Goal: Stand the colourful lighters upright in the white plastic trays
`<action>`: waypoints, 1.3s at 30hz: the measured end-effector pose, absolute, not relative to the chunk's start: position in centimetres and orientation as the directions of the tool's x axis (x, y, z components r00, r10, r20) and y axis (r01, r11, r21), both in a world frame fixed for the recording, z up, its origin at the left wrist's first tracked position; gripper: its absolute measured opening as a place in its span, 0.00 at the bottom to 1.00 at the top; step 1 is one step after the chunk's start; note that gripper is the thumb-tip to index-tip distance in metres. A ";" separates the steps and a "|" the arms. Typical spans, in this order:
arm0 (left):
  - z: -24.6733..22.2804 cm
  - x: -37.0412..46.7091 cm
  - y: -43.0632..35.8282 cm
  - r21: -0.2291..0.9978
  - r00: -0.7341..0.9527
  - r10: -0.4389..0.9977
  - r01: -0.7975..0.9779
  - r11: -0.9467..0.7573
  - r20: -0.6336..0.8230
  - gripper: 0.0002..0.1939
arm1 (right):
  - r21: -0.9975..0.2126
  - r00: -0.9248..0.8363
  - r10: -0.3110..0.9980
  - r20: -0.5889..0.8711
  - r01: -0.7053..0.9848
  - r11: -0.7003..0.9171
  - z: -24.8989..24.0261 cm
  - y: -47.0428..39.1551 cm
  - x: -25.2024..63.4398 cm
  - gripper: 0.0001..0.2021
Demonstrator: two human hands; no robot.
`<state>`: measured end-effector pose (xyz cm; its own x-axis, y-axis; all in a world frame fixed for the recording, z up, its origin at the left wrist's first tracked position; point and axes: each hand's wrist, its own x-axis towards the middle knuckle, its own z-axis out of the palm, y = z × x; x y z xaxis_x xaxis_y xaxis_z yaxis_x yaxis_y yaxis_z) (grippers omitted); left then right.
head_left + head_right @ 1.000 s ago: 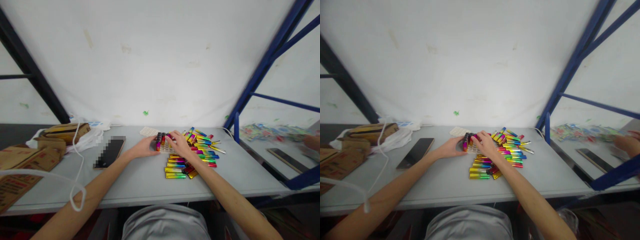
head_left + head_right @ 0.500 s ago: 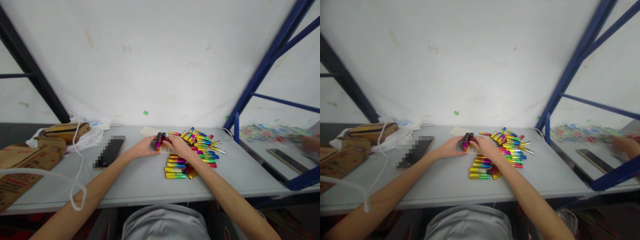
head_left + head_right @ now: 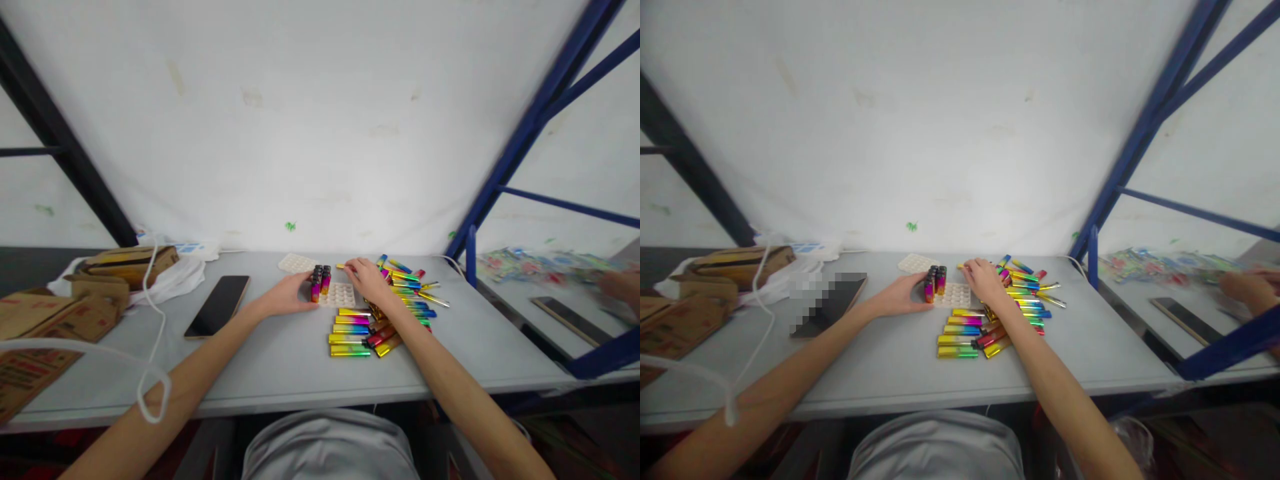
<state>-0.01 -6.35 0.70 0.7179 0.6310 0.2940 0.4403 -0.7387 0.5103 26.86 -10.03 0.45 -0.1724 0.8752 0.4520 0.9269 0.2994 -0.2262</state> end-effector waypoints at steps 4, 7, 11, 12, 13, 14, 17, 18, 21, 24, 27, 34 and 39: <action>0.7 0.0 -6.4 0.491 0.723 0.628 0.451 -0.745 0.289 0.36 | -0.154 -0.185 0.922 0.341 0.956 0.249 -0.5 -8.8 28.4 0.17; 0.7 -0.1 -6.4 0.499 0.720 0.624 0.438 -0.748 0.304 0.37 | -0.134 -0.197 0.939 0.281 0.961 0.242 -0.6 -8.5 28.6 0.17; 0.6 -0.1 -6.3 0.503 0.719 0.623 0.432 -0.748 0.309 0.37 | -0.136 -0.154 0.955 0.255 0.972 0.193 -0.2 -8.7 28.3 0.15; 0.6 -0.1 -6.3 0.504 0.720 0.623 0.433 -0.748 0.305 0.38 | -0.146 -0.145 0.955 0.258 0.971 0.187 -0.1 -8.8 28.2 0.14; 0.6 0.0 -6.3 0.506 0.721 0.623 0.432 -0.746 0.303 0.38 | -0.158 -0.142 0.954 0.266 0.969 0.188 -0.1 -8.8 28.2 0.14; 0.6 0.0 -6.3 0.509 0.722 0.623 0.430 -0.745 0.302 0.37 | -0.174 -0.140 0.950 0.280 0.966 0.194 -0.1 -8.8 28.2 0.13; 0.6 -0.1 -6.3 0.514 0.720 0.621 0.424 -0.746 0.308 0.38 | -0.275 -0.110 0.917 0.384 0.934 0.227 -0.1 -8.6 28.2 0.12; 0.6 -0.1 -6.3 0.511 0.721 0.620 0.423 -0.748 0.311 0.38 | -0.333 -0.080 0.900 0.429 0.912 0.240 -0.1 -8.5 28.3 0.11; 0.6 -0.1 -6.3 0.501 0.727 0.610 0.419 -0.758 0.316 0.37 | -0.562 0.057 0.856 0.513 0.777 0.285 0.0 -8.4 28.2 0.11; 0.7 -0.1 -6.3 0.504 0.731 0.606 0.412 -0.759 0.314 0.35 | -0.810 0.185 0.875 0.448 0.498 0.310 0.2 -8.5 27.8 0.16; 0.7 0.0 -6.3 0.504 0.731 0.610 0.419 -0.755 0.306 0.35 | -0.936 0.195 0.919 0.344 0.154 0.317 0.7 -9.0 26.9 0.20; 0.9 0.0 -6.5 0.520 0.717 0.629 0.430 -0.738 0.300 0.36 | -0.958 0.029 0.968 0.250 -0.137 0.251 1.9 -10.8 24.5 0.25; 1.0 0.0 -6.6 0.537 0.716 0.633 0.424 -0.729 0.294 0.36 | -0.971 -0.028 0.971 0.238 0.022 0.238 1.4 -11.4 23.4 0.21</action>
<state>0.02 -6.56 0.98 0.7165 0.6327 0.2940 0.4239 -0.7295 0.5368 23.38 -11.40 1.42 -0.0283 0.9709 0.2378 0.0218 0.2384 -0.9709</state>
